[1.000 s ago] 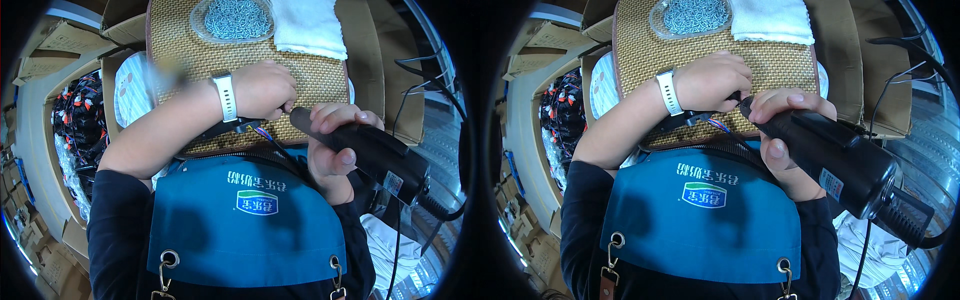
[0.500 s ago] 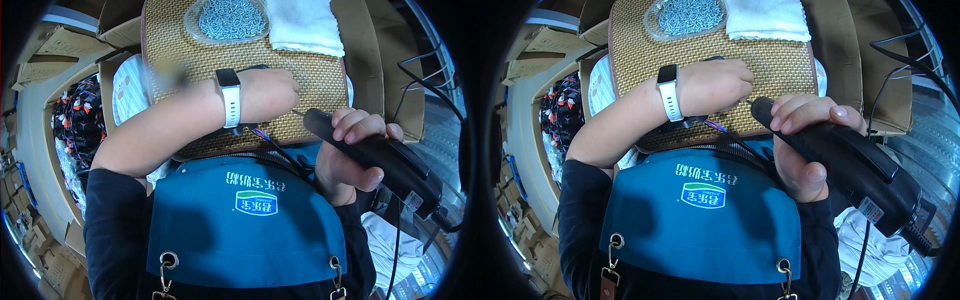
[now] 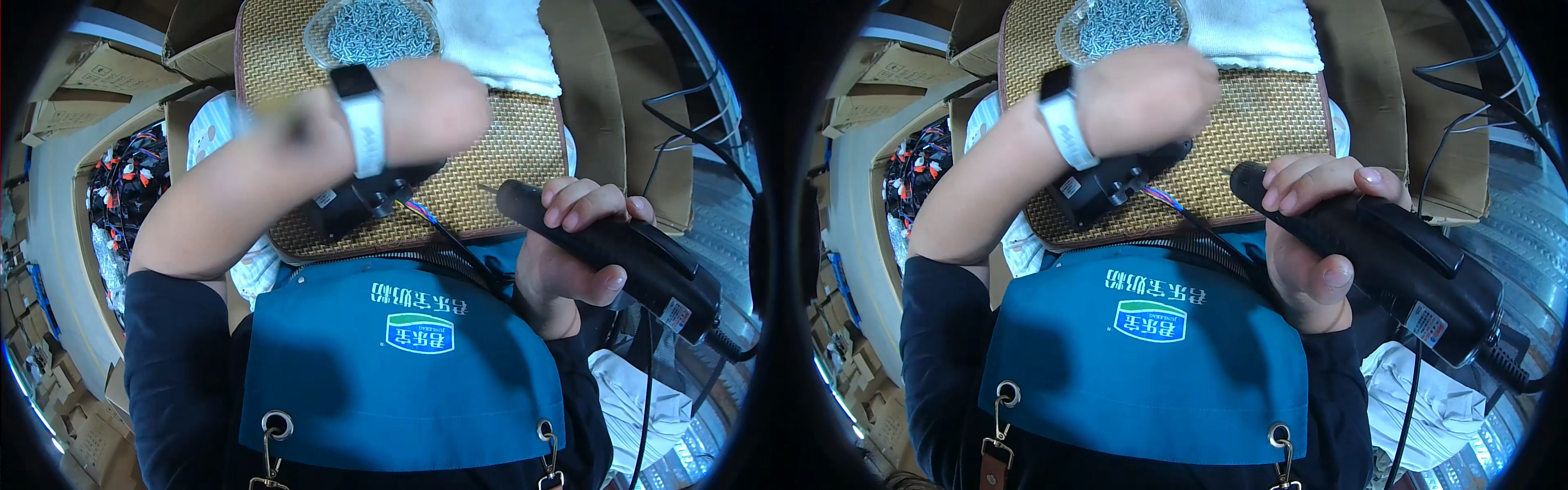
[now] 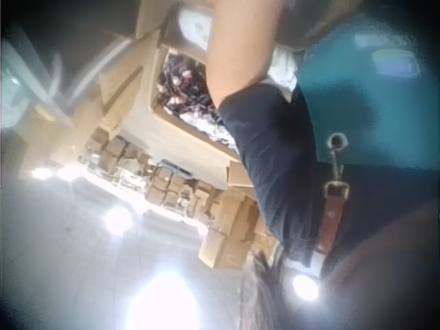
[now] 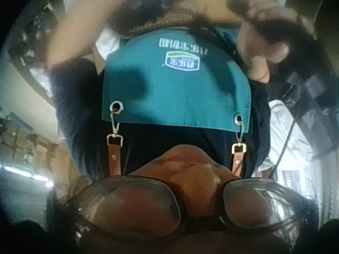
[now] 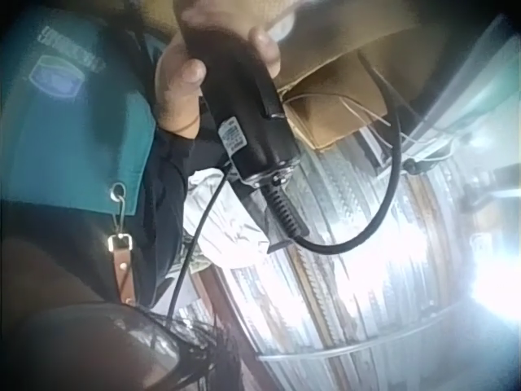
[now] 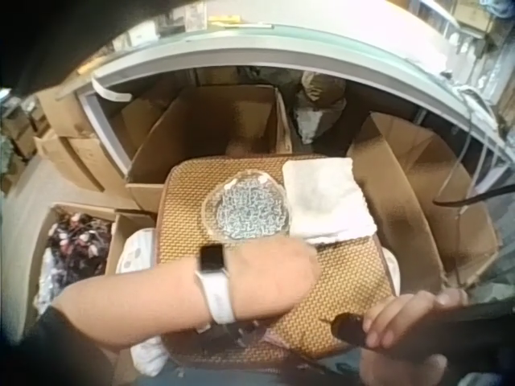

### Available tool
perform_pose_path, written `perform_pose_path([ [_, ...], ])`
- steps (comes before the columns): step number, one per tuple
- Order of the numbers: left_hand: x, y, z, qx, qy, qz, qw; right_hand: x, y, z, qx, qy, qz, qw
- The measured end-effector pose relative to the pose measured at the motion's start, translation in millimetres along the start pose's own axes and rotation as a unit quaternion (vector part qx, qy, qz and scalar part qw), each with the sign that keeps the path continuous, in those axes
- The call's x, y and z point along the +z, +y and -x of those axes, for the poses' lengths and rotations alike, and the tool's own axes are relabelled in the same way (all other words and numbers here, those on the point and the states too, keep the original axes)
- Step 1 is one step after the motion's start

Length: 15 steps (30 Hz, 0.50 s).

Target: The person assembles a digital display device by installing a circuit board into a plastic casing, then securing the casing with screws using a power screwdriver.

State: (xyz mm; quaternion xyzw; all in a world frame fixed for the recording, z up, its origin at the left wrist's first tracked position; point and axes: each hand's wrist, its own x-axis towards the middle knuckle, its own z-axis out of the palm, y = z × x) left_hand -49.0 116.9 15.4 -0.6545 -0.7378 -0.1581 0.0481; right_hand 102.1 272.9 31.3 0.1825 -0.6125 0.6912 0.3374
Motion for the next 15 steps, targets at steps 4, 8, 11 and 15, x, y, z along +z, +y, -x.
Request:
perform_pose_path([
  [4, -31, -54, 3, -0.124, -0.048, -0.034, 0.990, -1, 1, 1, 0.008, 0.010, -0.011, 1.000],
  [8, -8, -71, 39, -0.176, 0.141, -0.060, 0.972, 9, 5, -5, 0.015, 0.022, -0.011, 1.000],
  [11, -15, -31, 88, -0.235, 0.162, -0.025, 0.958, 8, 6, -10, 0.015, 0.025, -0.009, 1.000],
  [15, -55, 53, 132, -0.349, -0.052, 0.089, 0.931, 8, 11, -20, 0.010, 0.025, -0.013, 1.000],
])
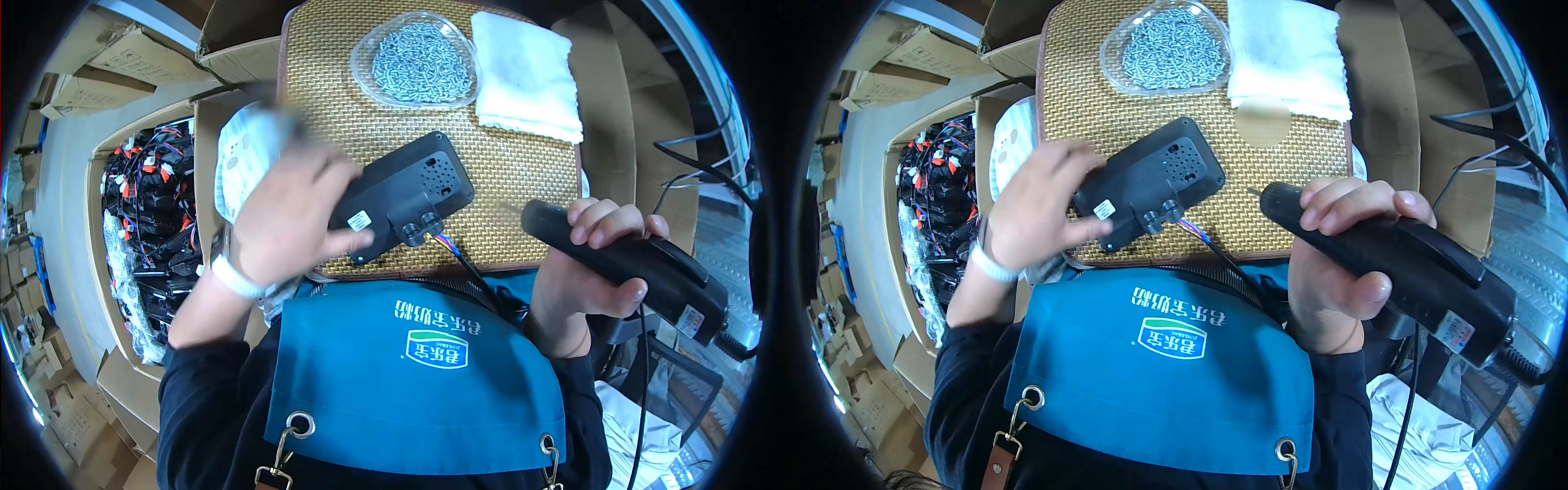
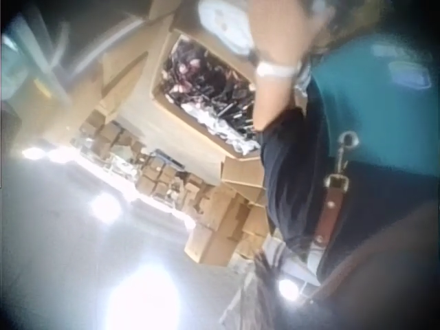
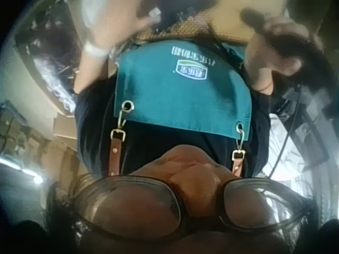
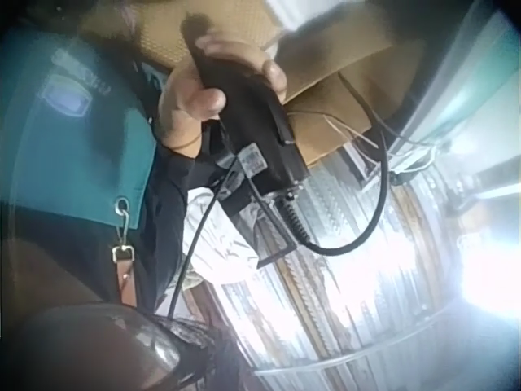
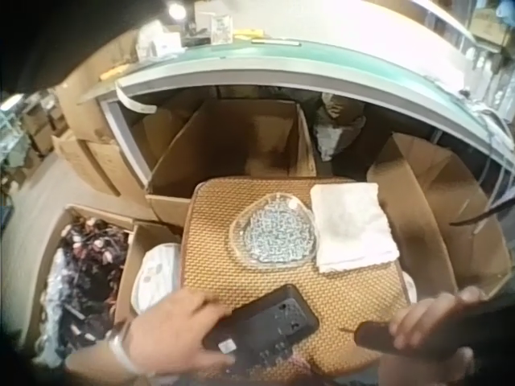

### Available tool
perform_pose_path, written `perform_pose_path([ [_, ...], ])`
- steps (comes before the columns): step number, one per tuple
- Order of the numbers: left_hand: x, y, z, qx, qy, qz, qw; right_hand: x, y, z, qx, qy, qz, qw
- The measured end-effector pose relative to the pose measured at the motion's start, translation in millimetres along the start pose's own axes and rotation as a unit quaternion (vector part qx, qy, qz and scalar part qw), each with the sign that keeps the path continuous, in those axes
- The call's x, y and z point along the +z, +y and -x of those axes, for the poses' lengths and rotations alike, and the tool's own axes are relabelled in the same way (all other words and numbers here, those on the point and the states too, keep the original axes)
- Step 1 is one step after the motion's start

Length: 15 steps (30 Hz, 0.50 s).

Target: The person assembles a digital display device by installing a circuit board into a plastic casing, then securing the casing with screws using a power screwdriver.

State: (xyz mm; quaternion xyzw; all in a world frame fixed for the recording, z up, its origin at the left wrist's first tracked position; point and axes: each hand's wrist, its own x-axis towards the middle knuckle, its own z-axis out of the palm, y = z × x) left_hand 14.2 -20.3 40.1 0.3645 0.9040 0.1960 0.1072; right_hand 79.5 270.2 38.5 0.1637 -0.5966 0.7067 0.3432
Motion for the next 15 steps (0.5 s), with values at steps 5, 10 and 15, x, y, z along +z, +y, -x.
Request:
perform_pose_path([
  [5, 15, 19, 24, -0.035, 0.032, 0.033, 0.998, 20, 4, -24, 0.010, -0.021, -0.054, 0.998],
  [10, 45, 18, -14, 0.030, 0.096, 0.082, 0.992, 48, 17, -42, 0.022, -0.081, -0.102, 0.991],
  [15, 56, 22, -46, 0.091, 0.072, 0.155, 0.981, 61, 53, -49, 0.056, -0.064, -0.082, 0.993],
])
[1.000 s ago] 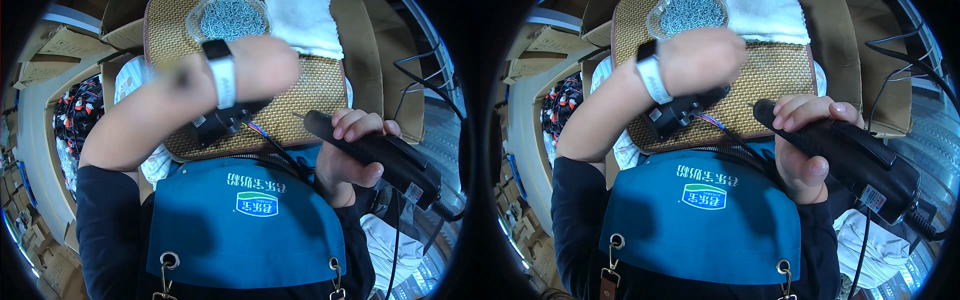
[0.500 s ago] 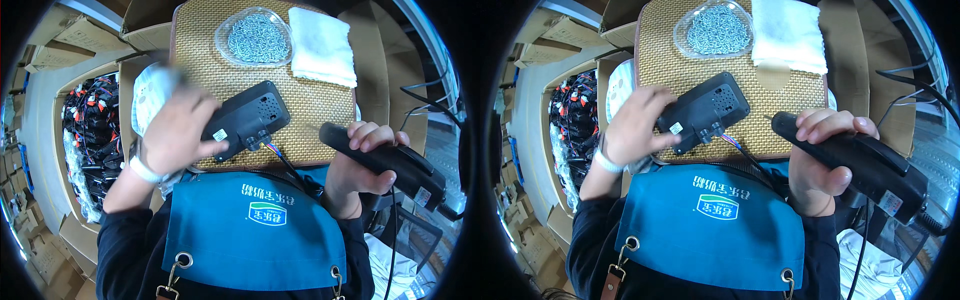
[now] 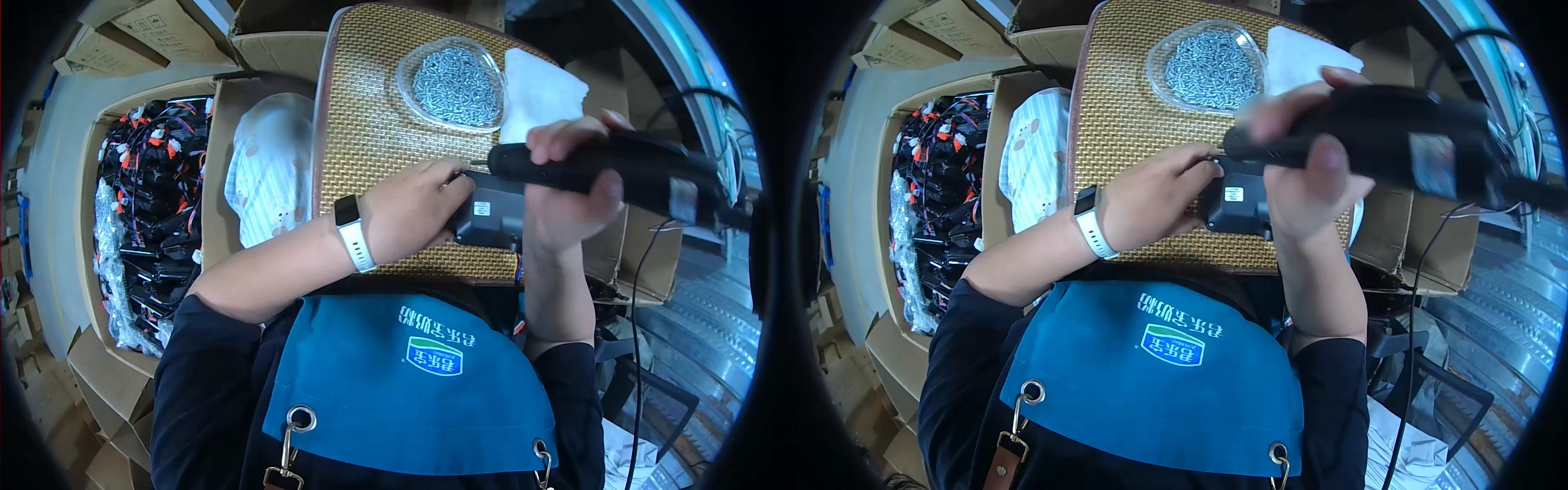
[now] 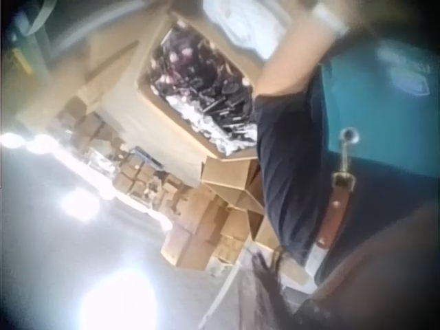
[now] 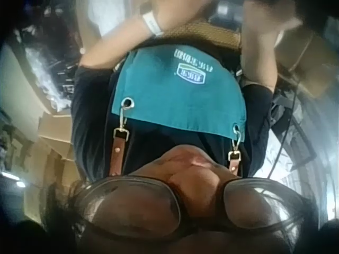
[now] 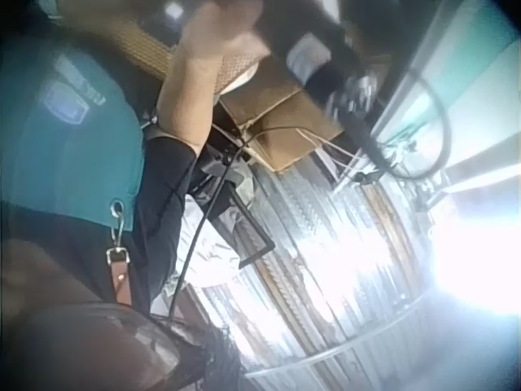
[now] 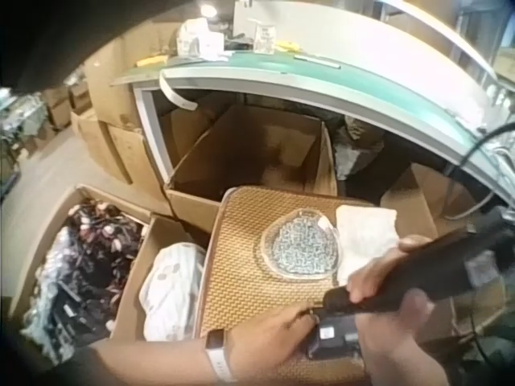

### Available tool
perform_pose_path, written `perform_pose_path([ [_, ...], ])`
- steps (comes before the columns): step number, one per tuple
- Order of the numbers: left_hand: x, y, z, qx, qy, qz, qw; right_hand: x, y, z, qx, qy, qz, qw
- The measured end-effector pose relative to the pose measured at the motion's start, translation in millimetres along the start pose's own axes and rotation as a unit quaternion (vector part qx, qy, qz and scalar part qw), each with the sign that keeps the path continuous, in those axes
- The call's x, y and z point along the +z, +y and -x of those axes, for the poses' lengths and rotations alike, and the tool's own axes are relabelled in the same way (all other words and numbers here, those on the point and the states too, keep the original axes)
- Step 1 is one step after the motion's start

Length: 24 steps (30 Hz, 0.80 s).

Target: The person assembles a digital display device by installing a circuit board into a plastic casing, then securing the casing with screws using a power screwdriver.

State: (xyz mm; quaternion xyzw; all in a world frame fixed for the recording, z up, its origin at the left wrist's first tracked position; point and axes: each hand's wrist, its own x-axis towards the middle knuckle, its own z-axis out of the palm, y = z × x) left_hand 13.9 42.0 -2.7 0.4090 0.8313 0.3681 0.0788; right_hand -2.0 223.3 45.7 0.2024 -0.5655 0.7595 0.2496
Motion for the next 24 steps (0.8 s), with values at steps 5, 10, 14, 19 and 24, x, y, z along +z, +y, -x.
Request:
perform_pose_path([
  [5, 3, -20, 10, 0.041, 0.041, -0.039, 0.998, -7, 11, 5, 0.059, -0.027, -0.027, 0.998],
  [10, 4, -25, 11, 0.050, 0.044, -0.003, 0.998, -6, 17, 9, 0.073, -0.045, -0.034, 0.996],
  [14, 5, -27, 9, 0.045, 0.037, -0.002, 0.998, -4, 23, 10, 0.070, -0.058, -0.043, 0.995],
  [19, 4, -27, 9, 0.049, 0.029, -0.010, 0.998, -3, 16, 16, 0.092, -0.082, 0.080, 0.989],
  [24, 4, -26, 9, 0.037, 0.022, -0.023, 0.999, 5, 13, 18, 0.095, -0.129, 0.116, 0.980],
])
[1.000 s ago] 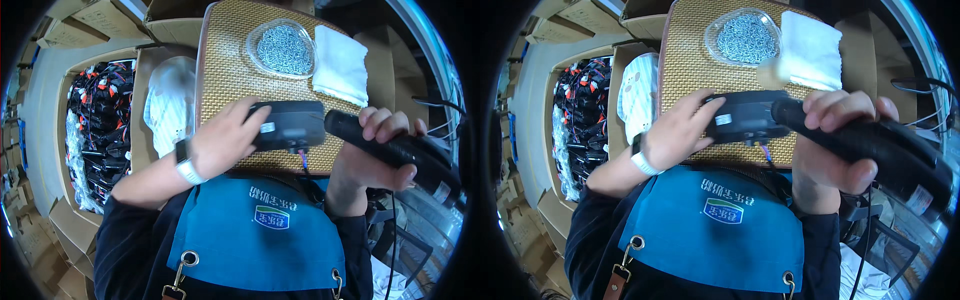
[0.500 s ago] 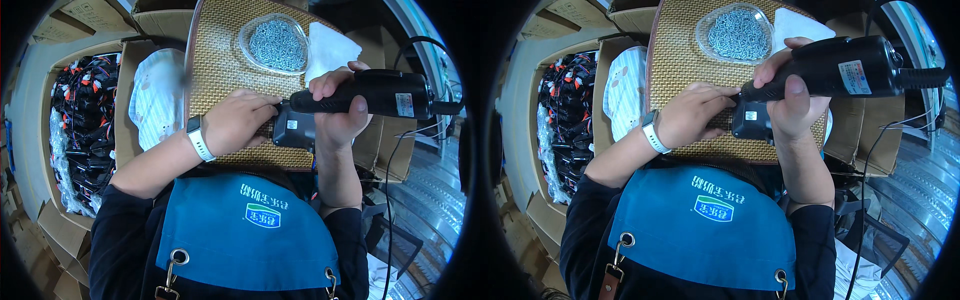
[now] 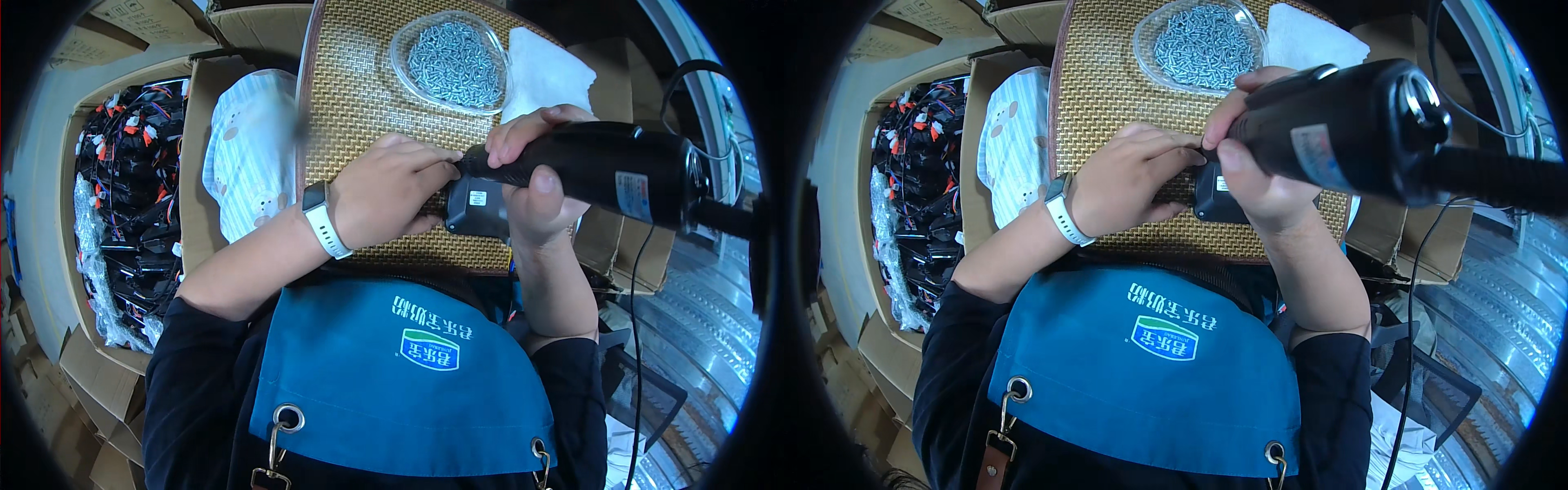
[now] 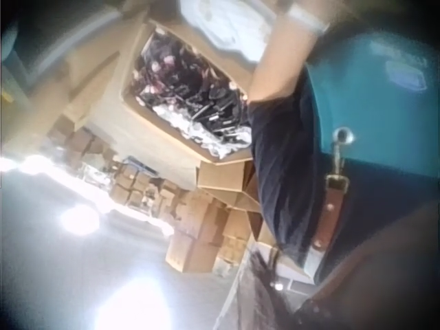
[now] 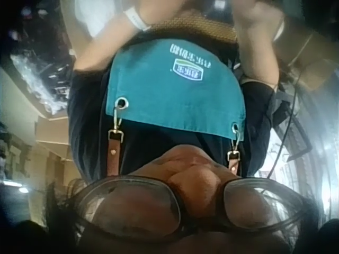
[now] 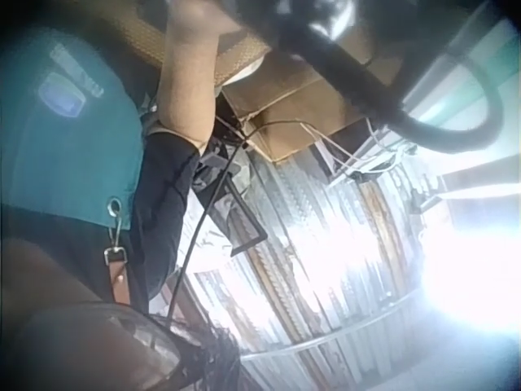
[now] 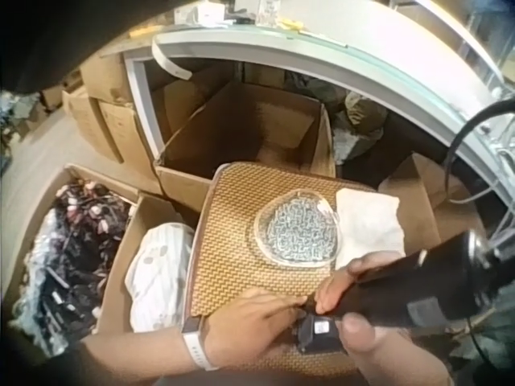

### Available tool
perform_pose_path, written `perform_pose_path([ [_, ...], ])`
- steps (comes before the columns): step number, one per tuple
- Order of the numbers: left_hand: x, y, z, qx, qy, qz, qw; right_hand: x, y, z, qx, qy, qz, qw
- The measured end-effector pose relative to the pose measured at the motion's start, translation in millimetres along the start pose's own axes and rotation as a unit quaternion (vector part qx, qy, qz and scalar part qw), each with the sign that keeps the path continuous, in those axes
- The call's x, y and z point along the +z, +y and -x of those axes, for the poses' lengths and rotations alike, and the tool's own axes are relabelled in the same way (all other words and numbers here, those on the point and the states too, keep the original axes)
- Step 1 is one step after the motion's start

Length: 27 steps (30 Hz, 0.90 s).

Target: The person assembles a digital display device by installing a circuit board into a plastic casing, then securing the casing with screws using a power screwdriver.

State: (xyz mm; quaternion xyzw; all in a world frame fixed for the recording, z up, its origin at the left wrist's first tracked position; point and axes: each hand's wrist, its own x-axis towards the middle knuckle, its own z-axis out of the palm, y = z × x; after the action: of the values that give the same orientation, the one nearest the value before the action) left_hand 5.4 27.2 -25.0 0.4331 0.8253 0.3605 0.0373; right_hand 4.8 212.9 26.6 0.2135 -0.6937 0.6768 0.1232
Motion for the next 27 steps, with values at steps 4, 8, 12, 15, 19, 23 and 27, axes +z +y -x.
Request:
perform_pose_path([
  [4, 2, -2, 1, 0.022, 0.019, 0.004, 1.000, 2, -4, 0, -0.023, -0.014, 0.012, 1.000],
  [8, 3, -1, -2, 0.016, 0.029, 0.026, 0.999, -4, -4, 2, -0.030, 0.015, 0.001, 0.999],
  [12, 2, -2, -3, 0.011, 0.034, 0.034, 0.999, -6, -3, 1, -0.022, 0.041, 0.002, 0.999],
  [15, 2, -2, -4, 0.014, 0.008, 0.037, 0.999, -12, -3, 2, -0.034, 0.062, -0.005, 0.998],
  [19, 6, -5, -3, 0.021, 0.013, 0.044, 0.999, -23, -9, -2, -0.090, 0.040, -0.111, 0.989],
  [23, 9, -7, 0, 0.026, 0.026, 0.016, 0.999, -26, -21, 9, -0.115, -0.031, -0.174, 0.978],
  [27, 13, -5, -1, 0.032, 0.033, 0.004, 0.999, -28, -36, 35, -0.053, -0.104, -0.171, 0.978],
])
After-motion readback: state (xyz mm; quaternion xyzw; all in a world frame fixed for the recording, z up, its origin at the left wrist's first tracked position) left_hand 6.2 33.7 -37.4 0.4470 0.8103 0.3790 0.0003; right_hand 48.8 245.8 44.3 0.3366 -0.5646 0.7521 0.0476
